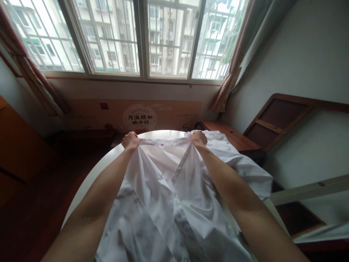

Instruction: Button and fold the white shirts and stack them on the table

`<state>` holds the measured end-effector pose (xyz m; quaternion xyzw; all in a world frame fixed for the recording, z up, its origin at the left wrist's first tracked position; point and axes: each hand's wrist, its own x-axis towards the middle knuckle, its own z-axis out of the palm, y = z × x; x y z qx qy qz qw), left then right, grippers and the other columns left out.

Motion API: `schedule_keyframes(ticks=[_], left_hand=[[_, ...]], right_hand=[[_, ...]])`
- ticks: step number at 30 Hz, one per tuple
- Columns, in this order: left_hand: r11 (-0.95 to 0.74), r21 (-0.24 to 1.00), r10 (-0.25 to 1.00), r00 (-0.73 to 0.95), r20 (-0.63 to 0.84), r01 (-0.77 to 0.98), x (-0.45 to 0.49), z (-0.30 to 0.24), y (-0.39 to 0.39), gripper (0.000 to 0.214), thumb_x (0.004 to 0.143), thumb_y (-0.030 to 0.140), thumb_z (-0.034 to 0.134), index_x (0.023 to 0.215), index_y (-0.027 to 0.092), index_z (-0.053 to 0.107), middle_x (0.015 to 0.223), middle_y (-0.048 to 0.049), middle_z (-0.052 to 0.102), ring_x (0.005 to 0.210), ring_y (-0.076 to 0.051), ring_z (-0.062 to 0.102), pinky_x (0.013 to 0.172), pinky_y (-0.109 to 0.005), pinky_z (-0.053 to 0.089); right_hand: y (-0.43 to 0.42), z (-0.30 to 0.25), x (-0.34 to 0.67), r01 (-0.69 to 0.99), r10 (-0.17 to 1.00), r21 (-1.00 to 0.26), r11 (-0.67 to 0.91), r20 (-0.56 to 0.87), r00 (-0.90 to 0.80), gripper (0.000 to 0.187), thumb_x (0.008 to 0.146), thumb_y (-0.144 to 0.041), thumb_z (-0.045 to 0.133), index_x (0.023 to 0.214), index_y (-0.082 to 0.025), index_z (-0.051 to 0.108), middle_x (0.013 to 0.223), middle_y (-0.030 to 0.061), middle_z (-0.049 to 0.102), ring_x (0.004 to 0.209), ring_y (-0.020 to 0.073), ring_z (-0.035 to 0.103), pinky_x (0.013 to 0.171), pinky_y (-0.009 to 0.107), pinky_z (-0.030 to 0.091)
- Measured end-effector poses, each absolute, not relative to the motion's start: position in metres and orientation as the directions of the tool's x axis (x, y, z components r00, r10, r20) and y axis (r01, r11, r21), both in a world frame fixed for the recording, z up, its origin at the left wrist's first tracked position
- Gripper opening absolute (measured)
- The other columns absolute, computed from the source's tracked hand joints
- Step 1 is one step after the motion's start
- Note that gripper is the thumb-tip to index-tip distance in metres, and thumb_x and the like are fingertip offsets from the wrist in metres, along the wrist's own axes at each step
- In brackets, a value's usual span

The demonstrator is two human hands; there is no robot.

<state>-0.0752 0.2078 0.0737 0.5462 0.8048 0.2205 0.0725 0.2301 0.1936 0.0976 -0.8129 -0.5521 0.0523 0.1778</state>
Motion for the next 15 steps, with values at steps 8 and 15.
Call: schedule_keyframes(ticks=[8, 15], left_hand=[[-0.060, 0.191, 0.996, 0.070, -0.046, 0.980, -0.097, 0.048, 0.217, 0.020, 0.068, 0.026, 0.063, 0.085, 0.026, 0.072, 0.100, -0.0048, 0.068, 0.101, -0.024, 0.060, 0.083, -0.030, 0.044], [0.199, 0.363, 0.979, -0.168, -0.115, 0.910, -0.101, 0.063, 0.226, 0.021, 0.069, 0.034, 0.066, 0.083, 0.018, 0.070, 0.087, -0.0101, 0.069, 0.087, -0.026, 0.064, 0.071, -0.029, 0.048]], right_hand=[[0.206, 0.074, 0.261, 0.951, 0.971, -0.202, -0.235, 0.005, 0.241, 0.028, 0.076, -0.019, 0.053, 0.097, -0.012, 0.069, 0.109, 0.0178, 0.065, 0.105, 0.0284, 0.060, 0.083, 0.031, 0.046], [0.206, 0.085, 0.260, 0.856, 0.928, -0.401, -0.325, 0.037, 0.370, 0.020, 0.074, -0.026, 0.055, 0.089, -0.021, 0.068, 0.098, 0.0092, 0.068, 0.095, 0.0264, 0.063, 0.077, 0.031, 0.047]])
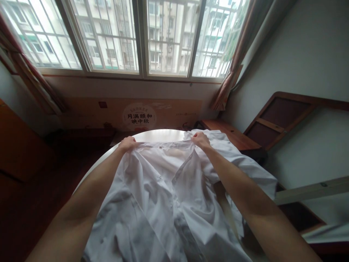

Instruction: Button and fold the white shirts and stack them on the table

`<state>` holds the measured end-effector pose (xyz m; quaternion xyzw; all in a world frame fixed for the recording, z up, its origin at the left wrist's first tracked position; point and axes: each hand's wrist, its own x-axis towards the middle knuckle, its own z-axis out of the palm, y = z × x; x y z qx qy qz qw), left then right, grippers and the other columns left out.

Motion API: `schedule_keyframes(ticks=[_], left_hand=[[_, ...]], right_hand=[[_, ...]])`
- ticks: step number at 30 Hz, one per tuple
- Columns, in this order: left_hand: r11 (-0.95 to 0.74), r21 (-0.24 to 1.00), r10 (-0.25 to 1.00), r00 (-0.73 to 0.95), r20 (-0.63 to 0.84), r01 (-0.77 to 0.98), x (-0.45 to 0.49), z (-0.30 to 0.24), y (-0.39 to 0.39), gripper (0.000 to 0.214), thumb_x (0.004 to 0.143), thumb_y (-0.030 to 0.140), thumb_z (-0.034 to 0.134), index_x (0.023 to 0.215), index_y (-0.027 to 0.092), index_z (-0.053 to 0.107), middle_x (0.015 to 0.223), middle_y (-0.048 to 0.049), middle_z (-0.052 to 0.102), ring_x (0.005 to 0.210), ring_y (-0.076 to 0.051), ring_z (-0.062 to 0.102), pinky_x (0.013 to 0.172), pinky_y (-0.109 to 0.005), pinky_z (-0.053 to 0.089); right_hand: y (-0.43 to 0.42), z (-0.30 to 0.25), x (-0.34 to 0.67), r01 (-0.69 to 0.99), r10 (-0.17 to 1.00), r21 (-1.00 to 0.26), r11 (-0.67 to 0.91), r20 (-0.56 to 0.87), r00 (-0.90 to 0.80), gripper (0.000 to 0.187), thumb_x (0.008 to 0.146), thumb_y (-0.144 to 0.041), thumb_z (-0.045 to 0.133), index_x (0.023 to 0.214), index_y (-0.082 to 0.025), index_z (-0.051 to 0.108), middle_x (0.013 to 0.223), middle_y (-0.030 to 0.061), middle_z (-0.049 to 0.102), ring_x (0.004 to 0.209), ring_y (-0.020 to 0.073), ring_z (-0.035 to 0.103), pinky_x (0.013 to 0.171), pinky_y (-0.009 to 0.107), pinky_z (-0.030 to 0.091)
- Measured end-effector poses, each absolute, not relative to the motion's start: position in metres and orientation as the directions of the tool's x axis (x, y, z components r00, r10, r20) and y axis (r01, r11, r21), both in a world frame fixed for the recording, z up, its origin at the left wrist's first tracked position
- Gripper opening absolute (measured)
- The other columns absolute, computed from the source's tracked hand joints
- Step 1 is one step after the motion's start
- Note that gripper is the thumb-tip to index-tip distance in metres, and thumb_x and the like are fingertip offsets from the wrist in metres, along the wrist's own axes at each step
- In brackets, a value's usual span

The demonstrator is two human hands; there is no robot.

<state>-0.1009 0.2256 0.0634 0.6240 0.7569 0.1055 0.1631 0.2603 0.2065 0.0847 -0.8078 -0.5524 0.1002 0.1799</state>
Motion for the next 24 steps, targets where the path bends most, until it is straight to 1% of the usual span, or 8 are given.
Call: schedule_keyframes(ticks=[5, 8, 11, 14, 16, 18, 21, 24], left_hand=[[0.372, 0.448, 0.900, -0.434, 0.040, 0.813, -0.064, 0.070, 0.229, 0.043, 0.070, 0.036, 0.070, 0.106, 0.015, 0.061, 0.102, -0.0207, 0.063, 0.098, -0.034, 0.061, 0.078, -0.041, 0.047], [0.338, 0.451, 0.902, -0.421, 0.095, 0.826, -0.045, 0.061, 0.226, 0.046, 0.077, 0.037, 0.062, 0.116, 0.014, 0.055, 0.116, -0.0233, 0.056, 0.101, -0.034, 0.058, 0.078, -0.041, 0.047], [0.217, 0.412, 0.950, -0.288, 0.117, 0.885, -0.045, 0.048, 0.213, 0.041, 0.083, 0.035, 0.054, 0.119, 0.015, 0.055, 0.122, -0.0213, 0.053, 0.106, -0.033, 0.056, 0.084, -0.041, 0.046], [-0.136, 0.288, 0.965, 0.062, 0.254, 0.948, -0.060, 0.037, 0.191, 0.035, 0.085, 0.022, 0.048, 0.119, 0.020, 0.057, 0.123, -0.0150, 0.055, 0.114, -0.028, 0.052, 0.098, -0.040, 0.038], [-0.484, 0.116, 0.852, 0.437, 0.288, 0.867, -0.071, 0.032, 0.178, 0.037, 0.085, 0.011, 0.045, 0.117, 0.022, 0.060, 0.124, -0.0119, 0.056, 0.118, -0.025, 0.049, 0.104, -0.040, 0.032], [-0.687, 0.025, 0.717, 0.672, 0.187, 0.726, -0.075, 0.027, 0.171, 0.035, 0.084, 0.008, 0.044, 0.109, 0.022, 0.064, 0.119, -0.0100, 0.060, 0.114, -0.023, 0.052, 0.103, -0.039, 0.032], [-0.669, 0.068, 0.743, 0.665, 0.070, 0.740, -0.070, 0.018, 0.173, 0.033, 0.083, 0.010, 0.044, 0.108, 0.021, 0.063, 0.111, -0.0086, 0.062, 0.101, -0.022, 0.057, 0.092, -0.035, 0.041], [-0.517, 0.146, 0.853, 0.521, 0.013, 0.843, -0.061, 0.015, 0.183, 0.037, 0.078, 0.010, 0.044, 0.110, 0.022, 0.060, 0.113, -0.0066, 0.058, 0.090, -0.019, 0.059, 0.081, -0.030, 0.045]], right_hand=[[0.209, 0.096, 0.200, 0.860, 0.900, -0.446, -0.250, 0.221, 0.376, 0.029, 0.081, -0.020, 0.048, 0.107, -0.020, 0.060, 0.105, 0.0124, 0.065, 0.098, 0.0274, 0.061, 0.081, 0.035, 0.045], [0.208, 0.076, 0.161, 0.898, 0.951, -0.417, -0.140, 0.195, 0.239, 0.038, 0.089, -0.019, 0.039, 0.125, -0.016, 0.046, 0.108, 0.0148, 0.063, 0.101, 0.0264, 0.060, 0.084, 0.036, 0.044], [0.199, 0.044, 0.147, 0.918, 0.998, -0.391, 0.062, 0.032, -0.054, 0.048, 0.087, -0.024, 0.048, 0.133, -0.012, 0.039, 0.116, 0.0158, 0.061, 0.107, 0.0252, 0.057, 0.087, 0.033, 0.043], [0.177, 0.024, 0.154, 0.906, 0.984, -0.382, 0.180, 0.051, -0.173, 0.049, 0.086, -0.018, 0.048, 0.134, -0.012, 0.040, 0.126, 0.0139, 0.055, 0.116, 0.0216, 0.052, 0.094, 0.030, 0.039], [0.158, 0.021, 0.162, 0.882, 0.955, -0.365, 0.298, 0.128, -0.269, 0.046, 0.082, -0.008, 0.045, 0.127, -0.015, 0.048, 0.130, 0.0109, 0.053, 0.119, 0.0195, 0.048, 0.098, 0.029, 0.036], [0.138, 0.023, 0.169, 0.804, 0.867, -0.324, 0.498, 0.168, -0.470, 0.045, 0.075, -0.002, 0.048, 0.116, -0.018, 0.057, 0.126, 0.0084, 0.055, 0.116, 0.0194, 0.049, 0.098, 0.030, 0.035], [0.113, 0.026, 0.172, 0.648, 0.691, -0.267, 0.713, 0.113, -0.714, 0.037, 0.071, -0.003, 0.053, 0.102, -0.018, 0.064, 0.107, 0.0063, 0.062, 0.102, 0.0198, 0.054, 0.091, 0.031, 0.038], [0.100, 0.024, 0.171, 0.612, 0.623, -0.172, 0.772, 0.014, -0.782, 0.023, 0.075, -0.010, 0.055, 0.094, -0.018, 0.064, 0.093, 0.0063, 0.063, 0.090, 0.0194, 0.056, 0.082, 0.031, 0.040]])
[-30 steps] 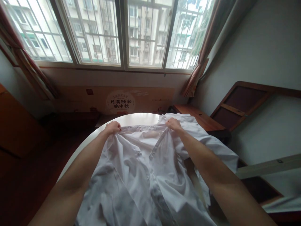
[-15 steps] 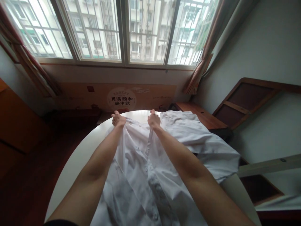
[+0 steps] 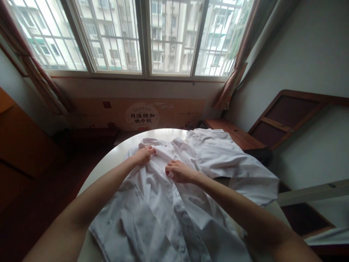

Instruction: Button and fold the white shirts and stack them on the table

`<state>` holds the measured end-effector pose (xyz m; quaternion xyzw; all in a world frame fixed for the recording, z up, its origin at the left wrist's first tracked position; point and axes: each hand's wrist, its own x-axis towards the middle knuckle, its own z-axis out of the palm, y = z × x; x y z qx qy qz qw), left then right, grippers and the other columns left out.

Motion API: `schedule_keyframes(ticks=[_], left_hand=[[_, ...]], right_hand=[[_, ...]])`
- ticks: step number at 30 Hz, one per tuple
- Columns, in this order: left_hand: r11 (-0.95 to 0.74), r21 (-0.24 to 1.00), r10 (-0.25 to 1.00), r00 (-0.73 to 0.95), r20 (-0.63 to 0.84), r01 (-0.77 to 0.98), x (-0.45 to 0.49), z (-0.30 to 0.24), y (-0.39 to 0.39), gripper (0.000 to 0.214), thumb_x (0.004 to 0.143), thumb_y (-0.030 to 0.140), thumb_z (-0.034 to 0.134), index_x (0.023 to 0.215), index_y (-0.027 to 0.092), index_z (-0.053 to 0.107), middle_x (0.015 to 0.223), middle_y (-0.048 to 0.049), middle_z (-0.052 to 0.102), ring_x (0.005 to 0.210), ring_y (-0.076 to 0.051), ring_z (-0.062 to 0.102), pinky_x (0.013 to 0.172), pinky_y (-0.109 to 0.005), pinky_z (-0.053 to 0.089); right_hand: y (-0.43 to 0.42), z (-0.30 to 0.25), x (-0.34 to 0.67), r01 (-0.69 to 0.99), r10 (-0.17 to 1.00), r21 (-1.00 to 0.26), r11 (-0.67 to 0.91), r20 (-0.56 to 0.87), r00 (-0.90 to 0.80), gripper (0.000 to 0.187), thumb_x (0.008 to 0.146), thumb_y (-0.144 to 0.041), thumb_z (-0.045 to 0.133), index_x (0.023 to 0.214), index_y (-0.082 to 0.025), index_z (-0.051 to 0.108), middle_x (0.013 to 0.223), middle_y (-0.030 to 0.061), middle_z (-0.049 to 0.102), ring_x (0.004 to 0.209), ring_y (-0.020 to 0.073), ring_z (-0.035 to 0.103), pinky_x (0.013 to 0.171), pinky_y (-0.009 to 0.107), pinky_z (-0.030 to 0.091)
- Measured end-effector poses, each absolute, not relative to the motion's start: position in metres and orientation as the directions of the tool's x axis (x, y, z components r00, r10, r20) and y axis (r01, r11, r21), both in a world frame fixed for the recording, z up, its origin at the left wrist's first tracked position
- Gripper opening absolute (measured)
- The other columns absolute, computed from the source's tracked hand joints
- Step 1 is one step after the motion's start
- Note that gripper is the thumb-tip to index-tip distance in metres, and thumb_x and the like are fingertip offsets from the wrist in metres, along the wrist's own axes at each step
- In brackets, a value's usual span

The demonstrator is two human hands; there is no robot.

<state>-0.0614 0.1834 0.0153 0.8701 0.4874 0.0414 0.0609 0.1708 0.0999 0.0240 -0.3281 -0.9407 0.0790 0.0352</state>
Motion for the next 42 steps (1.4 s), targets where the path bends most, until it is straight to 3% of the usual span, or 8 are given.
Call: schedule_keyframes(ticks=[7, 16, 19, 24, 29, 32, 36, 42], left_hand=[[-0.525, -0.005, 0.847, 0.522, -0.098, 0.851, -0.060, 0.031, 0.186, 0.015, 0.068, 0.013, 0.057, 0.078, 0.020, 0.065, 0.096, -0.0056, 0.057, 0.073, -0.020, 0.058, 0.072, -0.031, 0.043], [-0.385, 0.210, 0.874, 0.283, 0.394, 0.899, -0.028, 0.075, 0.191, 0.020, 0.079, 0.010, 0.044, 0.087, 0.017, 0.061, 0.109, -0.0083, 0.055, 0.092, -0.020, 0.056, 0.075, -0.029, 0.045], [-0.417, 0.187, 0.854, 0.313, 0.416, 0.889, 0.001, 0.054, 0.178, 0.028, 0.083, 0.015, 0.044, 0.107, 0.017, 0.058, 0.121, -0.0105, 0.054, 0.111, -0.025, 0.050, 0.093, -0.038, 0.039], [-0.440, 0.129, 0.897, 0.442, 0.017, 0.889, 0.009, 0.003, 0.159, 0.046, 0.089, 0.035, 0.046, 0.132, 0.020, 0.044, 0.139, -0.0113, 0.044, 0.129, -0.030, 0.037, 0.105, -0.046, 0.029], [-0.400, 0.176, 0.916, 0.382, 0.124, 0.899, -0.015, 0.030, 0.174, 0.028, 0.090, 0.034, 0.044, 0.107, 0.022, 0.063, 0.106, -0.0085, 0.066, 0.096, -0.024, 0.060, 0.083, -0.033, 0.045], [-0.317, 0.120, 0.905, 0.262, 0.334, 0.941, -0.017, 0.048, 0.187, 0.026, 0.089, 0.027, 0.044, 0.106, 0.019, 0.063, 0.100, -0.0105, 0.065, 0.098, -0.025, 0.057, 0.084, -0.035, 0.043], [-0.374, 0.048, 0.899, 0.349, 0.265, 0.926, -0.010, 0.035, 0.197, 0.027, 0.084, 0.026, 0.054, 0.109, 0.021, 0.063, 0.113, -0.0093, 0.061, 0.108, -0.026, 0.050, 0.091, -0.037, 0.039], [-0.320, 0.156, 0.936, 0.285, 0.208, 0.935, -0.023, 0.004, 0.208, 0.026, 0.084, 0.013, 0.046, 0.102, 0.021, 0.063, 0.103, -0.0067, 0.065, 0.100, -0.022, 0.055, 0.088, -0.033, 0.039]], right_hand=[[0.088, 0.022, 0.176, 0.649, 0.651, -0.056, 0.758, 0.016, -0.759, 0.015, 0.080, -0.012, 0.049, 0.076, -0.017, 0.062, 0.081, 0.0057, 0.059, 0.073, 0.0161, 0.052, 0.066, 0.027, 0.036], [0.052, 0.068, 0.182, 0.488, 0.681, -0.485, 0.726, 0.604, -0.414, 0.016, 0.077, -0.003, 0.048, 0.074, -0.018, 0.052, 0.088, 0.0034, 0.049, 0.080, 0.0142, 0.050, 0.073, 0.025, 0.040], [0.045, 0.049, 0.176, 0.430, 0.595, -0.411, 0.804, 0.532, -0.603, 0.018, 0.075, -0.001, 0.048, 0.078, -0.018, 0.054, 0.091, 0.0047, 0.053, 0.085, 0.0164, 0.050, 0.080, 0.030, 0.039], [0.045, 0.009, 0.176, 0.453, 0.622, -0.483, 0.750, 0.281, -0.731, 0.038, 0.066, 0.002, 0.047, 0.097, -0.018, 0.055, 0.101, 0.0057, 0.057, 0.086, 0.0155, 0.054, 0.077, 0.028, 0.043], [0.097, 0.038, 0.178, 0.700, 0.903, -0.573, 0.426, 0.310, -0.297, 0.022, 0.074, -0.008, 0.049, 0.093, -0.018, 0.056, 0.086, 0.0024, 0.060, 0.075, 0.0139, 0.057, 0.072, 0.025, 0.043], [0.143, 0.058, 0.165, 0.845, 0.898, -0.486, 0.223, 0.439, 0.015, 0.024, 0.083, -0.028, 0.054, 0.105, -0.018, 0.053, 0.101, 0.0077, 0.059, 0.086, 0.0188, 0.058, 0.074, 0.029, 0.044], [0.181, 0.046, 0.138, 0.942, 0.931, -0.294, 0.163, 0.363, -0.047, 0.037, 0.085, -0.044, 0.054, 0.110, -0.017, 0.052, 0.107, 0.0122, 0.059, 0.098, 0.0245, 0.057, 0.081, 0.033, 0.043], [0.194, 0.002, 0.131, 0.952, 0.968, -0.277, -0.129, 0.175, 0.182, 0.040, 0.088, -0.044, 0.051, 0.109, -0.011, 0.055, 0.111, 0.0187, 0.060, 0.103, 0.0301, 0.058, 0.083, 0.039, 0.044]])
